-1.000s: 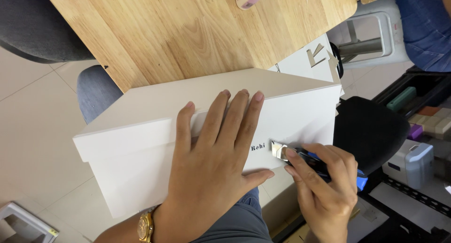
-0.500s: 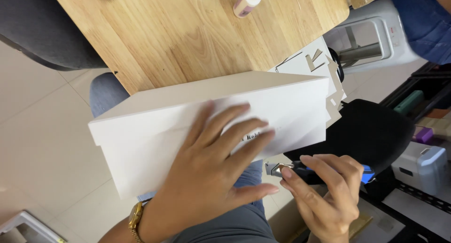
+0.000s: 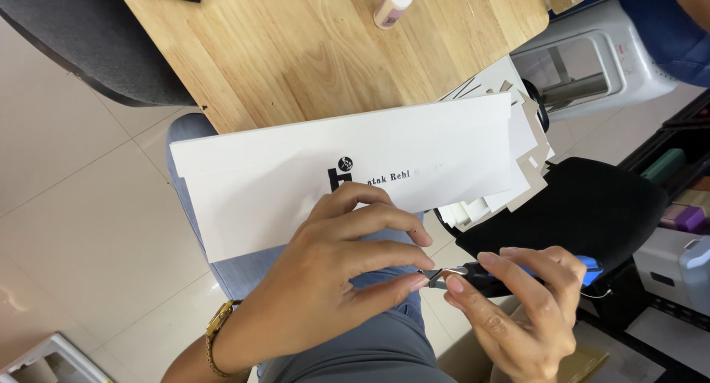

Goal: Cutting out a logo section from a white cardboard box using a utility knife

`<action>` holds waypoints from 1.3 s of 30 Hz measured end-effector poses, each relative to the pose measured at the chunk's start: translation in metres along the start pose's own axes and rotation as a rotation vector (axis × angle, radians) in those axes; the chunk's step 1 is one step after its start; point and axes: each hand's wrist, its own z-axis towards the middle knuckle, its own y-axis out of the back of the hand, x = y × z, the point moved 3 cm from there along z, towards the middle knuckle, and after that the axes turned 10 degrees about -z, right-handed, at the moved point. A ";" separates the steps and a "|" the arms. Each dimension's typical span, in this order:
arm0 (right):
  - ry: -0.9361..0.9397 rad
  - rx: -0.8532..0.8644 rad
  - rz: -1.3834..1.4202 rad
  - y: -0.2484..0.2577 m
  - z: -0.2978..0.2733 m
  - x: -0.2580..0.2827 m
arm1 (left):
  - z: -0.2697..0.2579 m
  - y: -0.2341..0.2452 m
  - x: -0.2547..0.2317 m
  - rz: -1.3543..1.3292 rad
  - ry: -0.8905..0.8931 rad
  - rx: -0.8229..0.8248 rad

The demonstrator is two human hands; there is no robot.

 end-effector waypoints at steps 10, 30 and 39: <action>-0.026 0.019 -0.013 0.001 -0.002 0.003 | -0.001 -0.001 -0.004 0.073 -0.101 -0.021; -0.048 0.044 0.013 -0.005 0.000 -0.002 | -0.003 0.007 -0.003 0.183 -0.154 -0.100; -0.026 0.043 0.008 -0.005 0.001 -0.001 | -0.003 0.000 -0.004 0.379 -0.262 -0.083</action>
